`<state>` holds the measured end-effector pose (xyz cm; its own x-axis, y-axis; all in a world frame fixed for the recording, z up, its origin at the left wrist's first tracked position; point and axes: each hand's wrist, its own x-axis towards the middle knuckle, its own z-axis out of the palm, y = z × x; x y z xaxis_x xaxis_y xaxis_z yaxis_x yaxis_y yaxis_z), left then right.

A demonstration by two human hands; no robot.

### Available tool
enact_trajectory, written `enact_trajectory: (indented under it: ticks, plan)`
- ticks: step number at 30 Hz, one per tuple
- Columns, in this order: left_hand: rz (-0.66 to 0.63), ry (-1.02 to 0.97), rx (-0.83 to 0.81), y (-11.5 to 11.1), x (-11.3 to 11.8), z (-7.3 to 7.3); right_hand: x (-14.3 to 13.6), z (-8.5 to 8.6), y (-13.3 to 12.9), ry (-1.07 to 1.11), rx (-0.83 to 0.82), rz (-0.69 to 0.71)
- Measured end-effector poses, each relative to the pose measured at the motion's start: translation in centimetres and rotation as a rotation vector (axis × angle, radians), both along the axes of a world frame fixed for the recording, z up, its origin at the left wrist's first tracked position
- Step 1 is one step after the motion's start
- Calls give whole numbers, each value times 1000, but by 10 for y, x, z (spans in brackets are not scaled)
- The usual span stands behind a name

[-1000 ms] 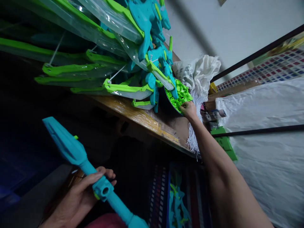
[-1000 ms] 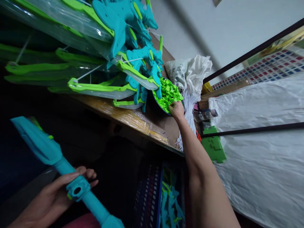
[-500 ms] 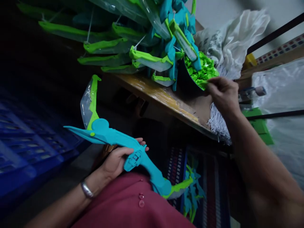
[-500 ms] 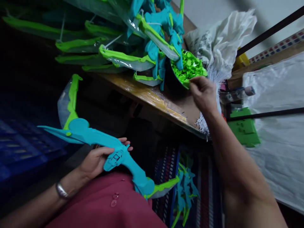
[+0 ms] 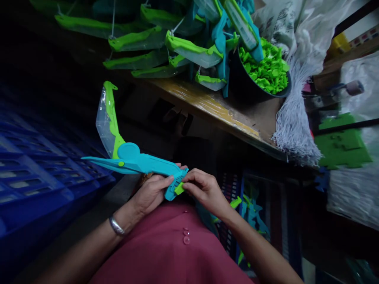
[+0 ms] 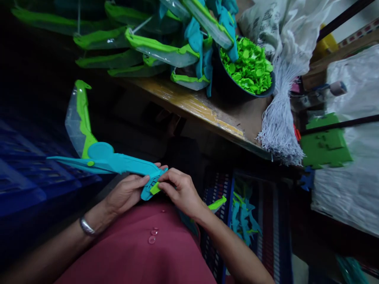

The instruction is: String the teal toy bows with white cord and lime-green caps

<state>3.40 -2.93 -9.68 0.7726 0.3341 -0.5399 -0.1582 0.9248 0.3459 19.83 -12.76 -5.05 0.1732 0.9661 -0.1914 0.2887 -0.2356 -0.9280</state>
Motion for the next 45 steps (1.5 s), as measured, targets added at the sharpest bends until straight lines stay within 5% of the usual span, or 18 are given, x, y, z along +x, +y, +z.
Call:
enact_trajectory:
  ticks: [19, 25, 33, 45]
  plan:
    - [-108, -23, 152, -4, -2, 5, -4, 8, 5, -119, 109, 21]
    - [-195, 78, 385, -11, -7, 1, 1, 1, -1, -182, 70, -40]
    - [-351, 323, 788, -15, -11, 13, 10, 3, -4, -123, -29, 162]
    - [-411, 528, 1015, -25, 0, 24, 10, -6, -1, -171, 89, 176]
